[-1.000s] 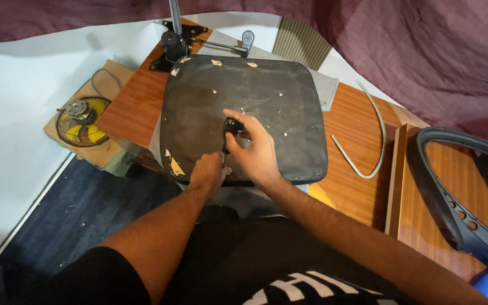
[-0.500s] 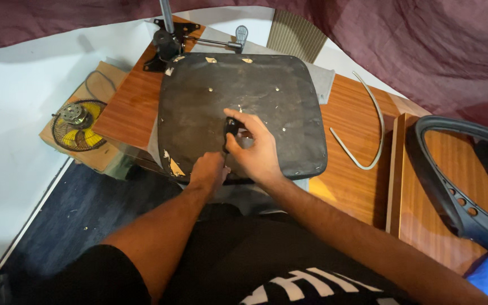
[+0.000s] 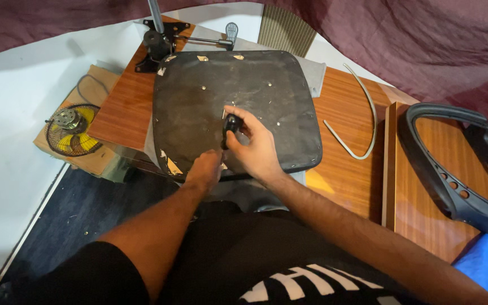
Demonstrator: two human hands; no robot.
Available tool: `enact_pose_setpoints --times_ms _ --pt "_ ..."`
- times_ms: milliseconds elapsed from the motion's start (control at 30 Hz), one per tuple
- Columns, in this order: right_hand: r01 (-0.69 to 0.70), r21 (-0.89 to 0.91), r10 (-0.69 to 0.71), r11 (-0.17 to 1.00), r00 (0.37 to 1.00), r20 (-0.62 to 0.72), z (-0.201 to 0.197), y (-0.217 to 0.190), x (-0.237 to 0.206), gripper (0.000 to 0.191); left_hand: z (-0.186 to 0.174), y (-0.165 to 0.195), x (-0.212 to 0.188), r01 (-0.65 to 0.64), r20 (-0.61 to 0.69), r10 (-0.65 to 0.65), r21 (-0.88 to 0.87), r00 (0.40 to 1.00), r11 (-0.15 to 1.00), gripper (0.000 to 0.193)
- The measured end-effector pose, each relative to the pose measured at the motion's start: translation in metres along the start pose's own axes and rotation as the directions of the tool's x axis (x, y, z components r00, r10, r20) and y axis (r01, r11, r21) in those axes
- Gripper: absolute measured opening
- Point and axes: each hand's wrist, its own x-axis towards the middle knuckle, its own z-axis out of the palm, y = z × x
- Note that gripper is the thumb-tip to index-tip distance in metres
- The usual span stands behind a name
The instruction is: The person sits at a desk with an office chair seat turned upside down. They use a screwdriver on the seat underside, then grip a small black cylindrical part and repeatedly twist and pull at it, working to remove it from the chair seat.
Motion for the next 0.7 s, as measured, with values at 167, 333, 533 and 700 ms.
enact_pose_setpoints --times_ms 167,333,533,700 --pt "-0.038 -0.004 0.038 0.999 0.999 0.030 0.001 -0.001 -0.003 0.047 0.007 -0.009 0.000 -0.031 -0.029 0.031 0.008 0.999 0.999 0.016" --pt "-0.008 -0.109 0.006 0.994 1.000 -0.015 -0.001 -0.009 -0.003 0.047 -0.002 0.005 0.005 0.045 0.056 -0.054 0.150 0.997 0.988 0.022" --pt "0.077 -0.083 -0.091 0.994 0.977 -0.190 -0.014 -0.008 0.014 0.044 -0.013 0.025 0.002 0.115 0.045 -0.124 0.174 0.991 0.978 0.026" --pt "0.004 -0.171 -0.051 0.985 0.961 -0.272 -0.022 -0.003 0.003 0.042 -0.011 0.030 0.000 0.188 0.026 -0.195 0.169 0.981 0.968 0.027"
